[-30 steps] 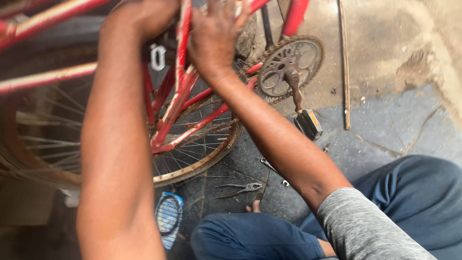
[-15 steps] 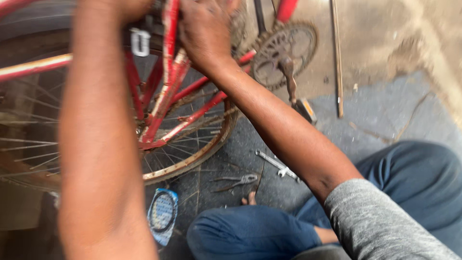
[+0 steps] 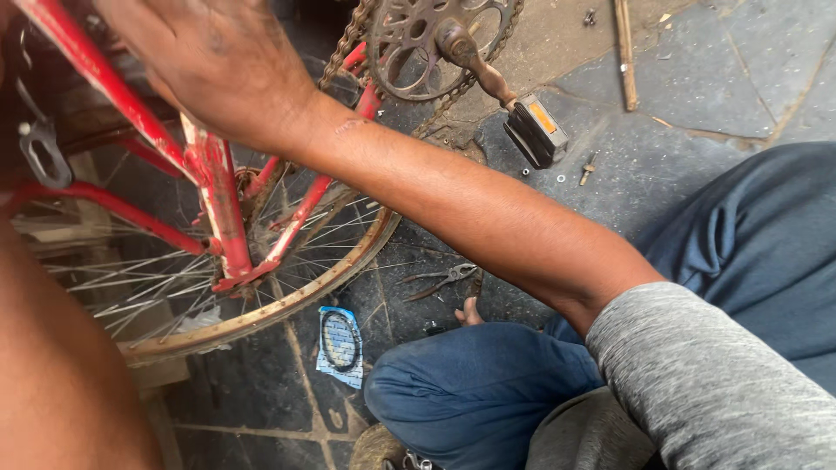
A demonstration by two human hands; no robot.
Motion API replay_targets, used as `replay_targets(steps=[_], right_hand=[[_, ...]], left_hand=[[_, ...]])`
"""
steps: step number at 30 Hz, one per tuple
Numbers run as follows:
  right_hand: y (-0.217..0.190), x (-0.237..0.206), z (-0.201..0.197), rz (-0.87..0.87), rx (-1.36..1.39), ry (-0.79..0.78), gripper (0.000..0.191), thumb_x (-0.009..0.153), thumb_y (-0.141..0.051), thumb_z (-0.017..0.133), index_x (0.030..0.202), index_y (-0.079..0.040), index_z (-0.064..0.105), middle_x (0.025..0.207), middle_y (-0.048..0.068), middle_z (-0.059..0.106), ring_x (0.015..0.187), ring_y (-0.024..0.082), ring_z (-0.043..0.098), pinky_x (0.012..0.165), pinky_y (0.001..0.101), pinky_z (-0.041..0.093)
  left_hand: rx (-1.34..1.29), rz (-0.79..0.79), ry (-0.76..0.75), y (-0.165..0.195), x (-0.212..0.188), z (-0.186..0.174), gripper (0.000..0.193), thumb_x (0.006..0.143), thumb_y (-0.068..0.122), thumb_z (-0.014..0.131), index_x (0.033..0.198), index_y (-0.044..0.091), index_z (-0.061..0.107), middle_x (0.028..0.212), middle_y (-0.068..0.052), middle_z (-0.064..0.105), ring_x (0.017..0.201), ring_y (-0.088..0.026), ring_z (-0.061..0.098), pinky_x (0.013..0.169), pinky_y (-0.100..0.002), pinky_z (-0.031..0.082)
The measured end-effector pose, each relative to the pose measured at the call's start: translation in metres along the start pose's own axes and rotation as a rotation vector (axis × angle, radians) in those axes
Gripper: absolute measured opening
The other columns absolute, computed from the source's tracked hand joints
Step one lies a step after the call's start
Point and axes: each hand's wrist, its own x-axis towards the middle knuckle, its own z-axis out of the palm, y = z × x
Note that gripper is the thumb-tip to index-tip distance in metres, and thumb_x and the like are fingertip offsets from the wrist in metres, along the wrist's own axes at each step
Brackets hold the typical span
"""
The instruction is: The person is repairing a red bicycle while sitting on the floor. They use a wrench to tighten bolts on the rear wheel axle and brake assembly, and use pliers to adjust the brake cable.
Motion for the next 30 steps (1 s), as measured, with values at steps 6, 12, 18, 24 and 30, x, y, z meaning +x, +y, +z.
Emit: replay_targets(steps=[6, 12, 18, 24, 30], right_hand=[[-0.01, -0.005, -0.049, 0.018, 0.217, -0.319, 0.017, 0.088, -0.017, 0.072, 0.1, -0.007, 0.065, 0.142, 0.018, 0.05, 0.09, 0.034, 0.07, 0.075, 0.0506, 0.052], [-0.021, -0.008, -0.001, 0.332, 0.428, -0.537, 0.014, 0.083, -0.018, 0.068, 0.092, -0.006, 0.067, 0.157, 0.032, 0.036, 0.094, 0.041, 0.074, 0.085, 0.0501, 0.059], [-0.012, -0.015, 0.011, 0.232, 0.419, -0.485, 0.018, 0.079, -0.017, 0.067, 0.093, -0.005, 0.07, 0.153, 0.028, 0.037, 0.098, 0.038, 0.074, 0.087, 0.0471, 0.06], [-0.018, -0.01, 0.001, 0.238, 0.207, -0.724, 0.016, 0.082, -0.014, 0.067, 0.096, -0.007, 0.071, 0.161, 0.023, 0.036, 0.089, 0.037, 0.075, 0.076, 0.0502, 0.06], [-0.009, -0.011, 0.001, 0.225, 0.271, -0.645, 0.016, 0.086, -0.015, 0.067, 0.1, -0.006, 0.07, 0.158, 0.019, 0.042, 0.091, 0.036, 0.075, 0.076, 0.0484, 0.06]], left_hand=[[-0.038, -0.029, -0.013, -0.009, 0.0, 0.0, 0.043, 0.108, 0.042, 0.054, 0.116, 0.003, 0.071, 0.099, -0.023, 0.07, 0.086, -0.033, 0.07, 0.075, -0.045, 0.054], [-0.056, -0.045, 0.0, -0.01, -0.001, -0.006, 0.043, 0.108, 0.041, 0.054, 0.116, 0.003, 0.071, 0.099, -0.022, 0.07, 0.086, -0.032, 0.07, 0.075, -0.045, 0.054], [-0.055, -0.045, -0.009, -0.014, 0.002, -0.007, 0.042, 0.108, 0.041, 0.053, 0.117, 0.003, 0.071, 0.099, -0.022, 0.07, 0.086, -0.031, 0.07, 0.075, -0.044, 0.054], [-0.054, -0.051, -0.012, -0.014, 0.004, -0.012, 0.042, 0.109, 0.041, 0.053, 0.117, 0.003, 0.07, 0.099, -0.021, 0.07, 0.086, -0.03, 0.069, 0.074, -0.043, 0.053], [-0.061, -0.056, -0.012, -0.011, 0.006, -0.013, 0.042, 0.109, 0.04, 0.052, 0.118, 0.003, 0.07, 0.099, -0.02, 0.069, 0.086, -0.029, 0.069, 0.074, -0.043, 0.053]])
